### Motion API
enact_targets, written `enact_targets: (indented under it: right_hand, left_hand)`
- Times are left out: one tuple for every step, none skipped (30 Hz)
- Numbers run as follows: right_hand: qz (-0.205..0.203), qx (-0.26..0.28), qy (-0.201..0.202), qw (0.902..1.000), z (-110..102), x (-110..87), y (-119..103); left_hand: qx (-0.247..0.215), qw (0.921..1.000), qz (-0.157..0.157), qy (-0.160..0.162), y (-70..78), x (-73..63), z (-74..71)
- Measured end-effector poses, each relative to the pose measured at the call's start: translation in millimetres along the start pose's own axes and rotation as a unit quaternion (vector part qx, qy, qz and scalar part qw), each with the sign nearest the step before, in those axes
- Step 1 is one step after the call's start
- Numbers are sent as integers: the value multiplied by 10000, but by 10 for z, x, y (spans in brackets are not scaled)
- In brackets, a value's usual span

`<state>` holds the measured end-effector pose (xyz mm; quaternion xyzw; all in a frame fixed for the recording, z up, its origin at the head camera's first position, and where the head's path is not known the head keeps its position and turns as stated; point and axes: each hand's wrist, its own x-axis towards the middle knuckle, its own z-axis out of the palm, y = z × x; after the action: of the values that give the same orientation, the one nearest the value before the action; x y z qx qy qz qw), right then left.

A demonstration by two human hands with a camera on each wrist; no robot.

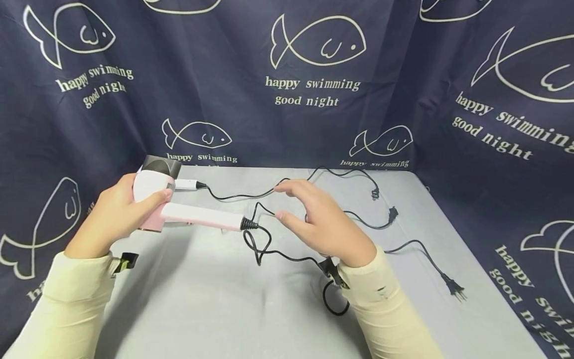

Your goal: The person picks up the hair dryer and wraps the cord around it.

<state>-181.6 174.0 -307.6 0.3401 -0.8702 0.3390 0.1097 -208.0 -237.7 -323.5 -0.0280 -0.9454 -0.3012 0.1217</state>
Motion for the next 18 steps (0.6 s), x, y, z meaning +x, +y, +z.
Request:
enact_targets:
  right_hand:
    - [4, -3, 15, 10000, 0, 5, 8]
    - [19, -14, 27, 10000, 1, 8, 17]
    - [28, -22, 41, 10000, 2, 10, 26]
    - [27, -21, 54, 10000, 0, 12, 32]
    - [26, -9, 68, 10000, -1, 14, 37]
    - [33, -1, 82, 10000, -1, 15, 44]
    - [44, 6, 94, 9999, -1, 17, 48]
    - [51, 9, 104, 9999, -1, 18, 53]
    - [54, 28, 114, 9999, -2, 19, 56]
    - [67, 46, 124, 9999, -4, 19, 60]
    - [95, 61, 137, 9998, -6, 18, 62]
    - [134, 73, 149, 9998, -8, 15, 65]
    - [157, 87, 163, 9997, -13, 16, 65]
    - [186, 98, 182, 9996, -19, 14, 65]
    - [208, 105, 200, 9995, -24, 10, 68]
    - [224, 111, 215, 9995, -31, 7, 68]
    - [242, 136, 229, 9994, -39, 4, 66]
    - [266, 156, 246, 9992, -47, 1, 63]
  left_hand:
    - [-56, 10000, 19, 30, 29, 19, 5]
    - [-90, 9999, 24, 63, 56, 39, 11]
    - [-121, 9999, 36, 101, 83, 57, 18]
    - [-173, 9998, 50, 127, 111, 74, 24]
    - [-229, 9996, 57, 151, 137, 89, 31]
    - [-282, 9994, 79, 177, 164, 106, 39]
    - [-326, 9992, 99, 207, 188, 122, 48]
    - [-409, 9988, 107, 237, 211, 141, 59]
    - [-487, 9984, 108, 266, 233, 155, 69]
    - [-556, 9979, 96, 304, 253, 168, 78]
    - [-608, 9975, 87, 345, 276, 181, 85]
    - [-661, 9971, 67, 380, 297, 192, 92]
    - [-725, 9965, 32, 412, 318, 200, 94]
    - [-785, 9959, -9, 448, 338, 208, 97]
    - [-799, 9956, -49, 478, 361, 209, 97]
    - [-832, 9952, -88, 510, 381, 211, 98]
    - [-871, 9947, -125, 531, 400, 211, 100]
    - [-922, 9940, -160, 562, 418, 210, 102]
